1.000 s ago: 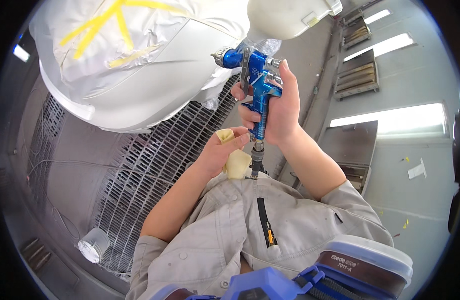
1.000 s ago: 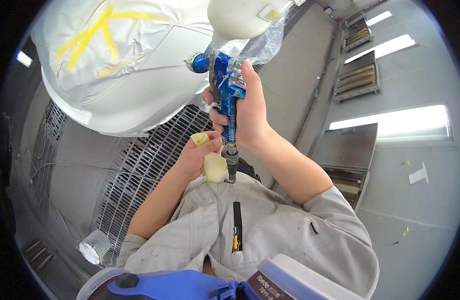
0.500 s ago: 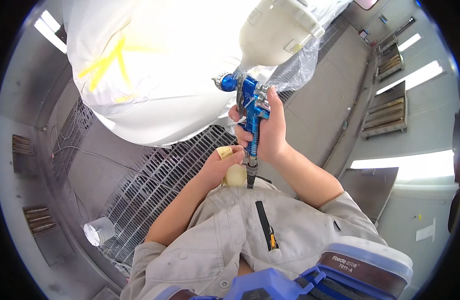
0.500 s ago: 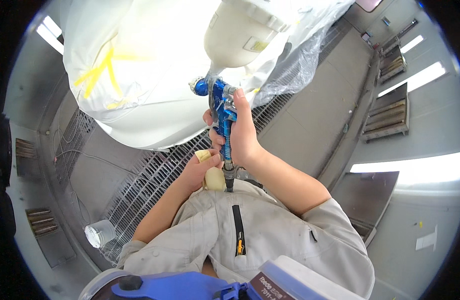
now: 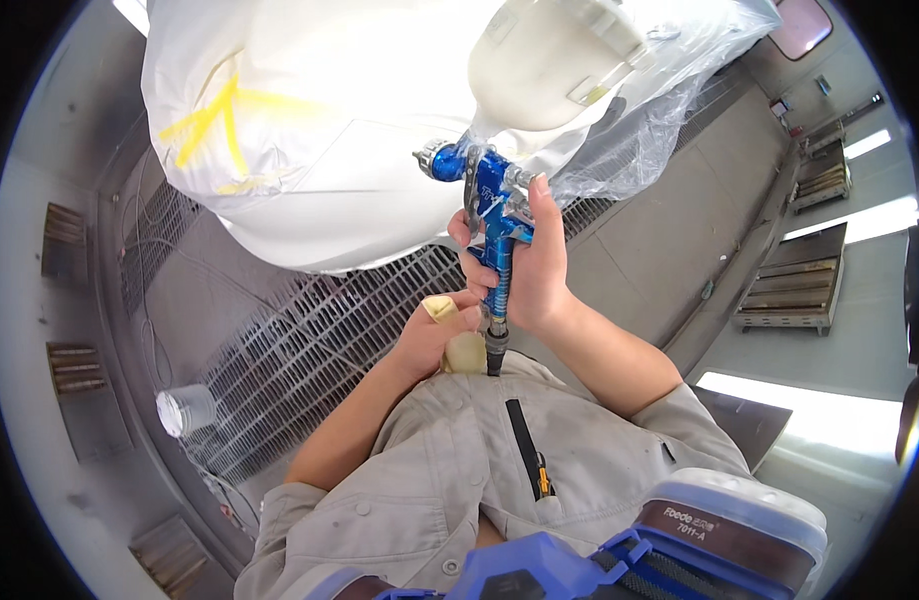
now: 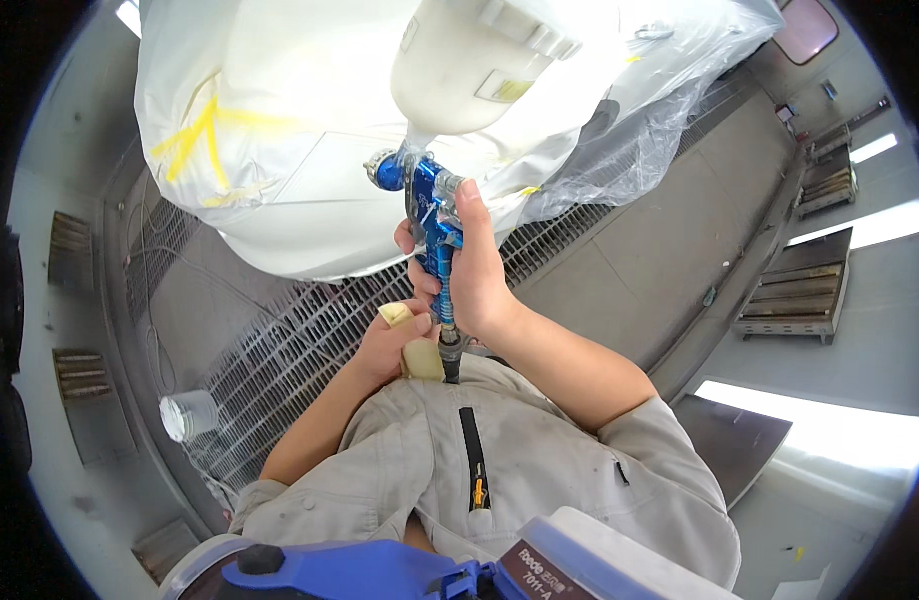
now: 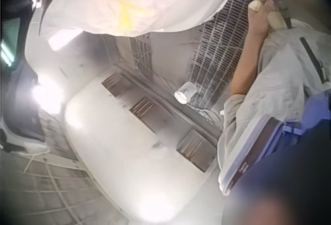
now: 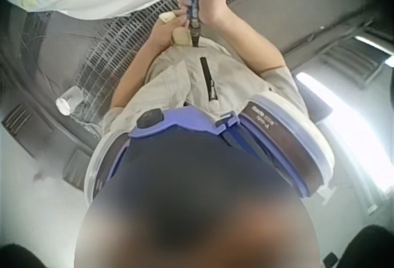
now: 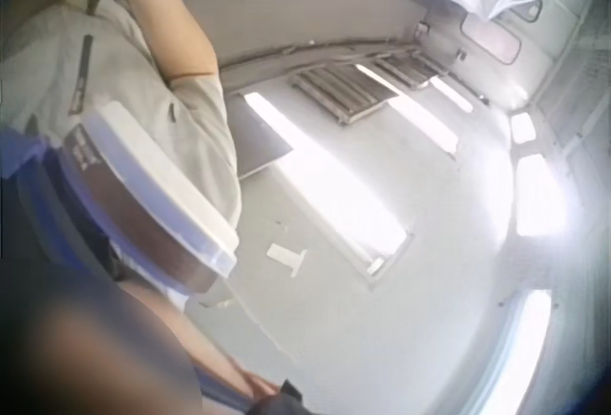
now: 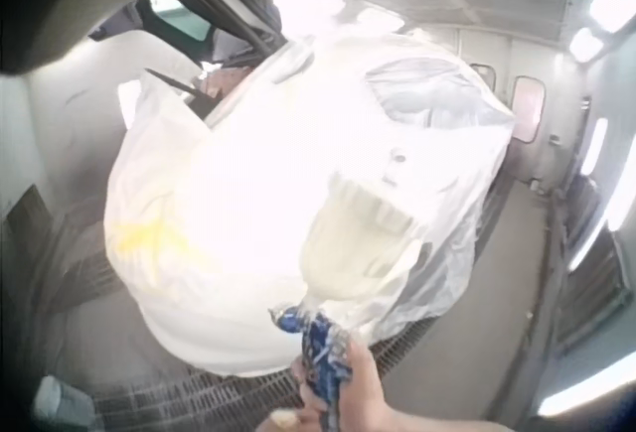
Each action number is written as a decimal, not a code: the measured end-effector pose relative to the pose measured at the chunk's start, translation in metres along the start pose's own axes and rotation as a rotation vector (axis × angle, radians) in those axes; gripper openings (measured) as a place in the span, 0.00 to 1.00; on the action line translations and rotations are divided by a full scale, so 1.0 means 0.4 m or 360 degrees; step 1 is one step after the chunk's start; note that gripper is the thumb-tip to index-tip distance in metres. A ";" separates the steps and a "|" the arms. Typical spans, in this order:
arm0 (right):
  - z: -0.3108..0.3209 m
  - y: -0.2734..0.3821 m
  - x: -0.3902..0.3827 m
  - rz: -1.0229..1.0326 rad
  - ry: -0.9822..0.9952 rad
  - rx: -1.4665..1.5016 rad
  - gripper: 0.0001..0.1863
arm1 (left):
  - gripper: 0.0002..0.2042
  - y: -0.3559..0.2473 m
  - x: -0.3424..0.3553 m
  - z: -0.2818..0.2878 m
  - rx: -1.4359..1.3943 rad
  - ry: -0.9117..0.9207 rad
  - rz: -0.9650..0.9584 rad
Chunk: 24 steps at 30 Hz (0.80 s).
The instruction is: The person uses a blue spray gun to apply white paint to a large object covered with protective sheeting and yellow tape. The person moves the spray gun steadily across the surface, maintaining consistent coverage.
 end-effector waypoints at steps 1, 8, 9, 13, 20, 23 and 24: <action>0.003 0.000 -0.001 0.0001 0.0007 0.0024 0.38 | 0.09 0.004 0.001 -0.004 -0.0040 -0.0008 -0.0017; 0.022 -0.013 0.009 -0.0131 0.0047 -0.0002 0.43 | 0.09 0.018 -0.010 -0.016 0.0066 -0.0152 -0.0156; 0.021 -0.011 0.012 -0.0133 0.0057 -0.0040 0.43 | 0.09 0.024 -0.015 -0.015 -0.0053 -0.0156 -0.0076; 0.016 -0.004 0.016 -0.0025 0.0106 -0.0040 0.42 | 0.11 0.036 -0.015 -0.011 -0.0071 -0.0186 0.0029; 0.046 -0.039 0.023 -0.0182 0.0030 0.0015 0.41 | 0.10 0.061 -0.003 -0.007 -0.0062 -0.0111 -0.0087; 0.046 -0.052 0.026 -0.0215 0.0027 0.0002 0.40 | 0.09 0.075 0.001 0.004 -0.0075 -0.0202 -0.0101; 0.043 -0.055 0.026 -0.0218 0.0033 -0.0006 0.39 | 0.09 0.079 0.001 0.003 -0.0116 -0.0180 -0.0110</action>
Point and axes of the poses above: each hand's wrist, its own x-axis towards the middle knuckle, its own z-axis out of the back of the hand, y = z × x, the point moved 6 cm from there along x, towards the middle knuckle, and after that the axes turned 3 degrees about x, right-handed, at the moved point
